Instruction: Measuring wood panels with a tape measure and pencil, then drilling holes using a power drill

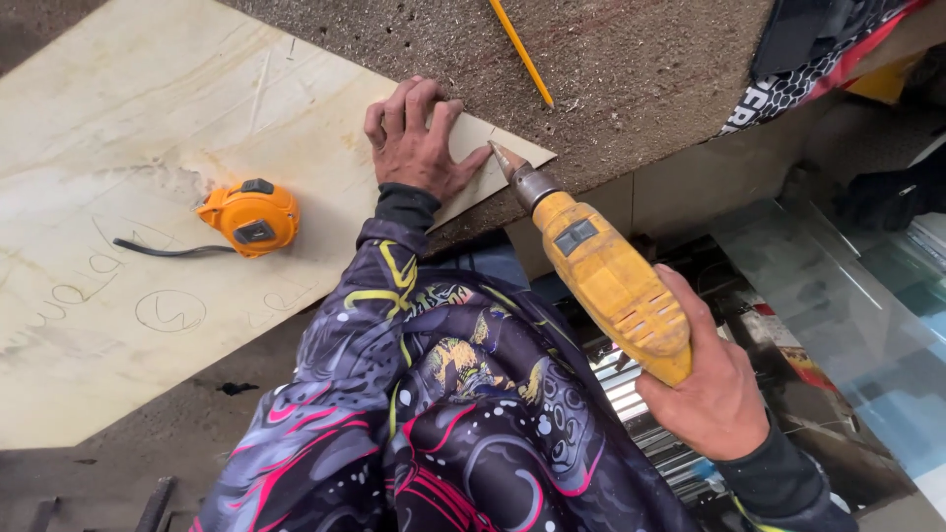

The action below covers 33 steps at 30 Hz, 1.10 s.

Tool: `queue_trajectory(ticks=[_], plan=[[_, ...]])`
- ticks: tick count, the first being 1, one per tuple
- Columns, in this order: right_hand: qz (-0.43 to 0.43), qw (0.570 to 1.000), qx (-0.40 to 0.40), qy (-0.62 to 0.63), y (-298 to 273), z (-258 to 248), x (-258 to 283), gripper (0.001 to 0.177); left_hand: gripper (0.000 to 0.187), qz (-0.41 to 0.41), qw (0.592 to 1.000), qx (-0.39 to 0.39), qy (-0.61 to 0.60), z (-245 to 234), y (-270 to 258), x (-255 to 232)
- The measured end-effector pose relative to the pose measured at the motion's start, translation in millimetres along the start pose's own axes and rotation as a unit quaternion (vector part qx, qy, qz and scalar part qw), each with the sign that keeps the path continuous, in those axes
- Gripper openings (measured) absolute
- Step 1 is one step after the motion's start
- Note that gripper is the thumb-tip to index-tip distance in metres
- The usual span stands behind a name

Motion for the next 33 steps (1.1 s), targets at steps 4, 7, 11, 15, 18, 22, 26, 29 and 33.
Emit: queue_trajectory(ticks=[4, 7, 11, 15, 18, 22, 26, 29, 33], plan=[[0.011, 0.986, 0.075, -0.148, 3, 9, 13, 0.116, 0.056, -0.001, 0.999, -0.010, -0.036, -10, 5, 1], [-0.062, 0.975, 0.062, -0.205, 4, 8, 26, 0.113, 0.060, -0.009, 1.000, -0.009, -0.020, -10, 3, 1], [-0.004, 0.979, 0.066, -0.195, 12, -3, 49, 0.111, 0.057, -0.019, 0.999, -0.024, -0.026, -11, 5, 4], [0.027, 0.969, 0.073, -0.233, 17, -4, 58, 0.106, 0.057, -0.027, 0.999, -0.016, -0.021, -6, 3, 8], [-0.022, 0.960, 0.066, -0.271, 16, 2, 59, 0.109, 0.054, -0.034, 0.999, -0.021, -0.013, -1, 1, 8], [-0.056, 0.952, 0.121, -0.275, 15, 12, 58, 0.111, 0.047, -0.029, 0.999, -0.030, -0.006, 0, 3, 10], [-0.003, 0.954, 0.132, -0.267, 25, -4, 70, 0.113, 0.042, -0.040, 0.999, -0.032, -0.020, -4, 2, 11], [-0.019, 0.956, 0.119, -0.268, 36, -7, 71, 0.110, 0.045, -0.042, 0.998, -0.041, -0.021, -2, 10, 19], [-0.062, 0.954, 0.112, -0.272, 34, -14, 71, 0.110, 0.038, -0.042, 0.998, -0.032, -0.024, -8, 6, 14]])
Point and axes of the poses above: each hand's wrist, its own y-axis towards the middle knuckle, its own z-axis out of the palm, x = y × z, the point moved 6 cm from there along y, towards the middle knuckle, and after that the axes turned 10 degrees about y, right-handed, at the moved point
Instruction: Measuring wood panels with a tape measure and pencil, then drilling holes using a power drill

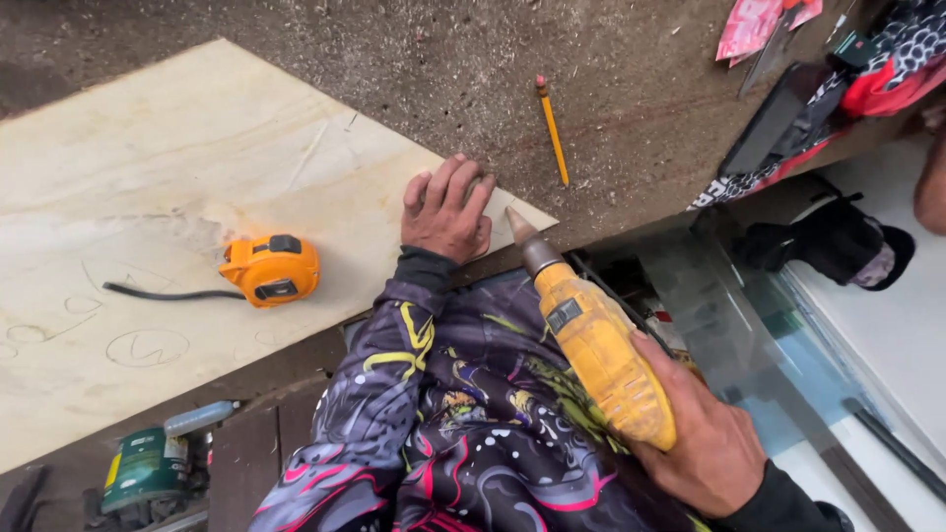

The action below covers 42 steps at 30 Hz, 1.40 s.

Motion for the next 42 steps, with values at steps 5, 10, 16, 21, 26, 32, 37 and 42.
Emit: queue_trajectory(ticks=[5, 10, 16, 21, 26, 32, 37, 42], plan=[[0.004, 0.999, 0.030, -0.020, 10, -7, 0, 0.108, 0.036, -0.009, 1.000, 0.001, 0.020, 6, -2, 0], [-0.018, 0.999, 0.018, -0.023, 15, -12, 3, 0.111, 0.037, -0.010, 1.000, 0.008, 0.026, 7, 0, 1], [-0.037, 0.998, 0.025, -0.037, 22, -15, 0, 0.106, 0.036, -0.019, 1.000, 0.004, 0.023, 4, 3, 1], [-0.040, 0.998, 0.027, -0.036, 24, -14, -1, 0.107, 0.035, -0.014, 1.000, -0.007, 0.025, 9, 0, 0], [-0.044, 0.998, 0.018, -0.034, 19, -7, 7, 0.111, 0.035, -0.012, 0.999, -0.019, 0.029, 5, 0, -4], [-0.099, 0.987, -0.126, 0.011, 9, -1, -6, 0.095, 0.063, 0.018, 0.999, -0.045, 0.025, 15, -11, -7], [-0.039, 0.998, 0.025, -0.032, 5, -3, -2, 0.105, 0.057, 0.007, 1.000, -0.020, 0.009, 6, -10, -12], [-0.044, 0.999, 0.005, -0.005, -7, -15, 7, 0.102, 0.052, 0.020, 0.999, -0.018, 0.034, 15, -12, -14]])
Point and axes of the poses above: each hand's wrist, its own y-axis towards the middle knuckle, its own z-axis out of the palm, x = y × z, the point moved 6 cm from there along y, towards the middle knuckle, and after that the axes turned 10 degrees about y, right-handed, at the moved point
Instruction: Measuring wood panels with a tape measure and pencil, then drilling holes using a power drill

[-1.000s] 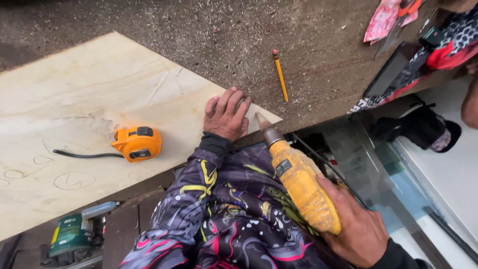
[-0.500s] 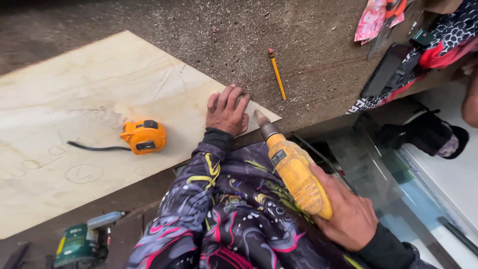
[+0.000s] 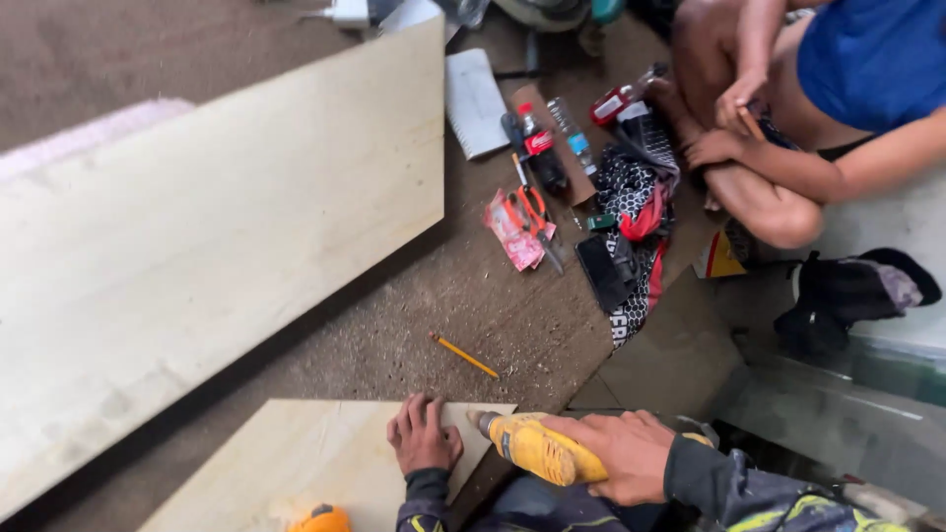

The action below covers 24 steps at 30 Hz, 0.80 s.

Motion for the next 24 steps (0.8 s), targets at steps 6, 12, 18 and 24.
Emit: queue_trajectory(ticks=[6, 12, 18, 24], plan=[[-0.029, 1.000, -0.007, -0.005, 2, -1, -4, 0.102, 0.049, -0.015, 0.999, 0.044, 0.009, 16, -3, 1], [-0.046, 0.999, -0.012, -0.004, 4, -1, -1, 0.104, 0.050, -0.025, 0.999, 0.027, 0.007, 15, -2, 3], [-0.040, 0.999, -0.018, 0.004, -1, -2, 3, 0.103, 0.052, -0.018, 1.000, 0.012, -0.001, 10, -2, 1], [-0.040, 0.999, -0.008, 0.005, 1, 1, 4, 0.104, 0.054, -0.010, 0.999, 0.023, -0.031, 10, -4, 3]])
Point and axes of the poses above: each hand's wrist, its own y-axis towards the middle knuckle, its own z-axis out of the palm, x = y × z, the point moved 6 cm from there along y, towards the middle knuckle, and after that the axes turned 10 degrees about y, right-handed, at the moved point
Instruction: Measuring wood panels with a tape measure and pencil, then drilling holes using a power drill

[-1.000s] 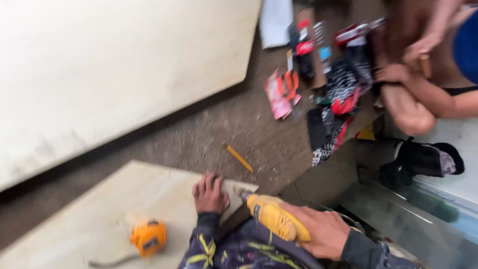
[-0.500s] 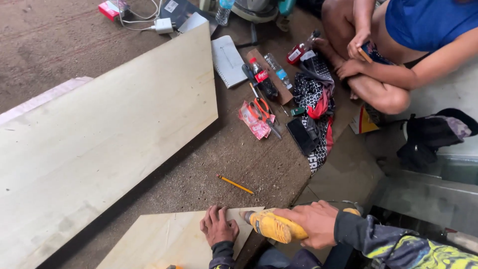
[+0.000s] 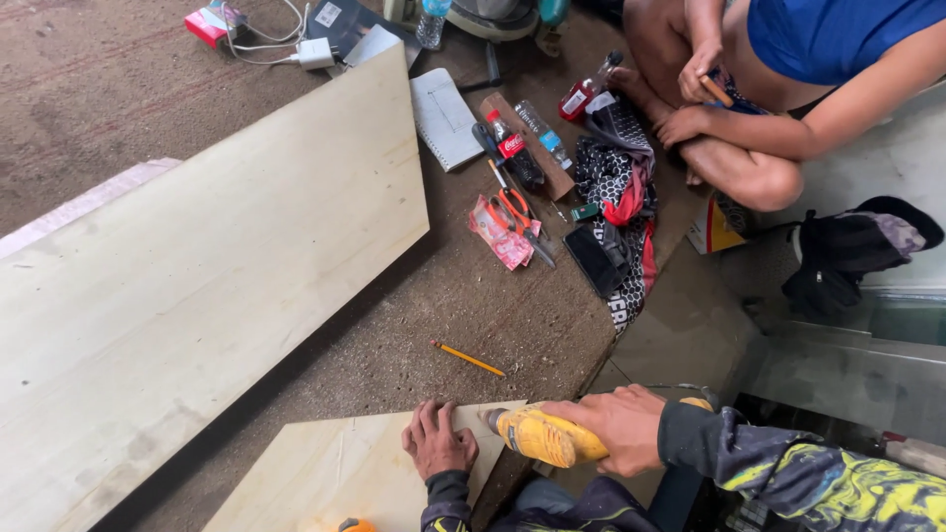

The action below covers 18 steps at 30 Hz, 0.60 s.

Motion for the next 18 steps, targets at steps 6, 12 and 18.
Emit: queue_trajectory(ticks=[6, 12, 18], plan=[[-0.034, 0.998, 0.040, -0.034, -3, 3, 1, 0.107, 0.063, -0.011, 0.989, 0.093, -0.118, -2, 24, 54], [-0.054, 0.998, 0.023, 0.027, -1, 5, -13, 0.109, 0.144, -0.205, 0.952, 0.187, 0.131, -104, 94, 177], [0.016, 0.993, -0.035, 0.115, -41, -11, -21, 0.114, 0.145, -0.131, 0.989, 0.030, 0.064, -85, 78, 194]])
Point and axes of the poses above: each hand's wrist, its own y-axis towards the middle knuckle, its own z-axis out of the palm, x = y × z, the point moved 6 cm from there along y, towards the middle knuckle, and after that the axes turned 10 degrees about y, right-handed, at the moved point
